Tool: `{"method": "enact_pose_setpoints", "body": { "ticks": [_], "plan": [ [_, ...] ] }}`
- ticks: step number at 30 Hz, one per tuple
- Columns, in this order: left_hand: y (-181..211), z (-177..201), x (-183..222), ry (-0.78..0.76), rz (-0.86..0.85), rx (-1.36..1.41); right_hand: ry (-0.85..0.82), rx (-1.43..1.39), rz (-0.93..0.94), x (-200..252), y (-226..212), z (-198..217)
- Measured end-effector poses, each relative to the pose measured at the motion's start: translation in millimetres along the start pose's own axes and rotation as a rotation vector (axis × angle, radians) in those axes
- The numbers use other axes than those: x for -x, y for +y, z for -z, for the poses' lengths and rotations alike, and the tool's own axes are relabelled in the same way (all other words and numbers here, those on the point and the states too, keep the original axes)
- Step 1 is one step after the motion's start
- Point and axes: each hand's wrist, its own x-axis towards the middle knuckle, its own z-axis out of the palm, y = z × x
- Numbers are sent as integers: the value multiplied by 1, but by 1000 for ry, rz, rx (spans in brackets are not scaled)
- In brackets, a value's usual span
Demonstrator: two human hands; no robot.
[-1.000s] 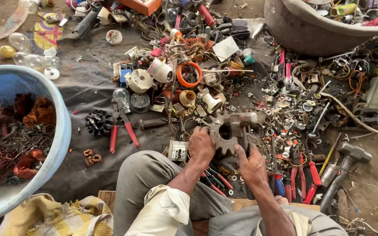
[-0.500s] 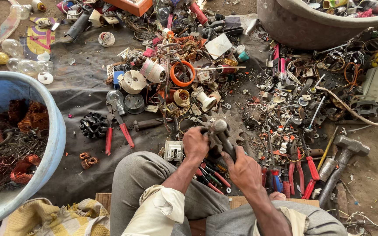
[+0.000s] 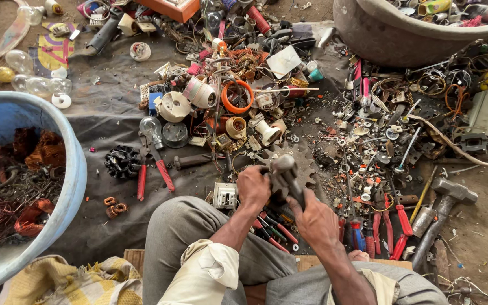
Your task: The person uses a hammer and other hand tools to dismantle and sort through a large pile of scrap electrical components, wires, and metal gears on the ground.
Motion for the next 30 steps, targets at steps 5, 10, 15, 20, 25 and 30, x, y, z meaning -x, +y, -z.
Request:
{"method": "enact_pose_setpoints", "body": {
  "ticks": [5,10,15,20,25,30],
  "plan": [
    [-17,-14,-8,59,-70,11,18,-10,-14,5,3,2],
    [0,0,0,-49,102,60,69,5,0,6,-3,0],
    [3,2,-3,34,-77,-6,-84,-21,-122,-1,-6,8],
    [13,10,3,-69,140,81,-27,-494,-110,-1,-6,10],
    [16,17,-5,-40,242,233,-177,-1023,-488,-15,8,4],
    [4,25,-21,-25,420,960,-230,-988,-569,-30,38,1]
  ]
}}
